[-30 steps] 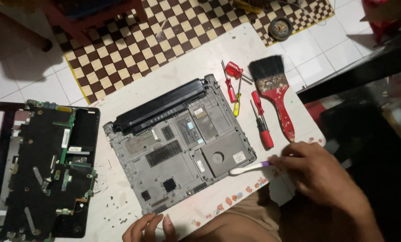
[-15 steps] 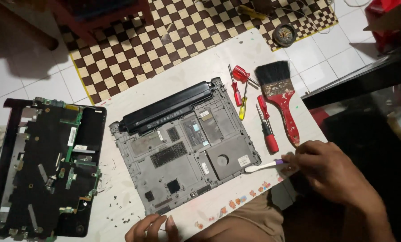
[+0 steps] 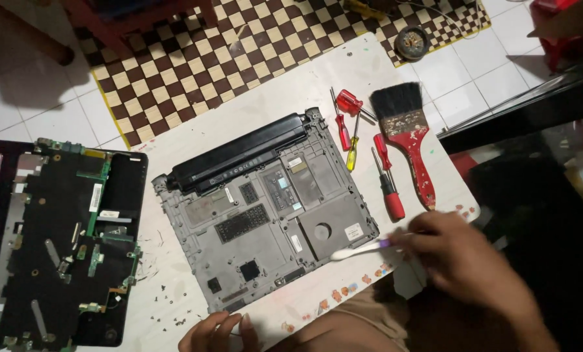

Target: Disassembling, cleaning, and reassembling a laptop using brushes and a screwdriver.

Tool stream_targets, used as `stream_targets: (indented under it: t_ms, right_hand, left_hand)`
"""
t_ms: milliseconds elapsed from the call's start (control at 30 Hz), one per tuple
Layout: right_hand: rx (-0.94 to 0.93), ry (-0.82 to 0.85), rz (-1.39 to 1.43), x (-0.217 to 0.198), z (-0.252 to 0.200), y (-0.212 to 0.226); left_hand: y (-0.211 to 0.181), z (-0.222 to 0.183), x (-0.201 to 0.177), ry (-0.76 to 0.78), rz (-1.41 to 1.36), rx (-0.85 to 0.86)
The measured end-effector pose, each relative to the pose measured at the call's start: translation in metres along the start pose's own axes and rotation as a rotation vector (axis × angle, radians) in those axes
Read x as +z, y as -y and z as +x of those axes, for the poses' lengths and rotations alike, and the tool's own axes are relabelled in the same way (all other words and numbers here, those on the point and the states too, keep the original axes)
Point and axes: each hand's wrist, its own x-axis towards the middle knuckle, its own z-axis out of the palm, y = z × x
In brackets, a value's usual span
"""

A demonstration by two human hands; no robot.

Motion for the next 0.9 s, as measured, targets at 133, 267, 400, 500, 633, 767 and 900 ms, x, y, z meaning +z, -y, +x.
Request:
stream_targets:
  t_ms: [133,267,400,500,633,767,900]
  right_hand:
    - [0.034,0.082,0.023,0.011,0.016,0.022]
    - [0.101,0.042,-0.036,-0.008,-0.004,-0.021]
    - [0.081,-0.108,-0.172,-0.019,-0.022,-0.032]
    - [-0.049,-0.102,-0.063,-0.013,-0.002,-0.005]
    - [0.060,-0.082,-0.149,-0.025,-0.011,-0.018]
    - [0.086,-0.091,-0.147,-0.018,-0.018,-0.016]
    - [0.157,-0.075,-0.210,-0.019,-0.027,-0.041]
  left_hand:
    - [-0.002,-0.002,-0.004,0.063,-0.039,-0.068]
    - [-0.007,0.002,-0.005,-0.005,-0.029,-0.066]
    - [-0.009,0.003,-0.007,0.021,-0.037,-0.082]
    - [-0.015,0.005,-0.008,-0.005,-0.070,-0.121]
    - [-0.011,0.001,-0.007,-0.013,-0.036,-0.098]
    - [-0.004,-0.013,0.011,-0.048,-0.035,-0.133]
    - [0.006,-0.027,0.020,0.038,-0.018,-0.188]
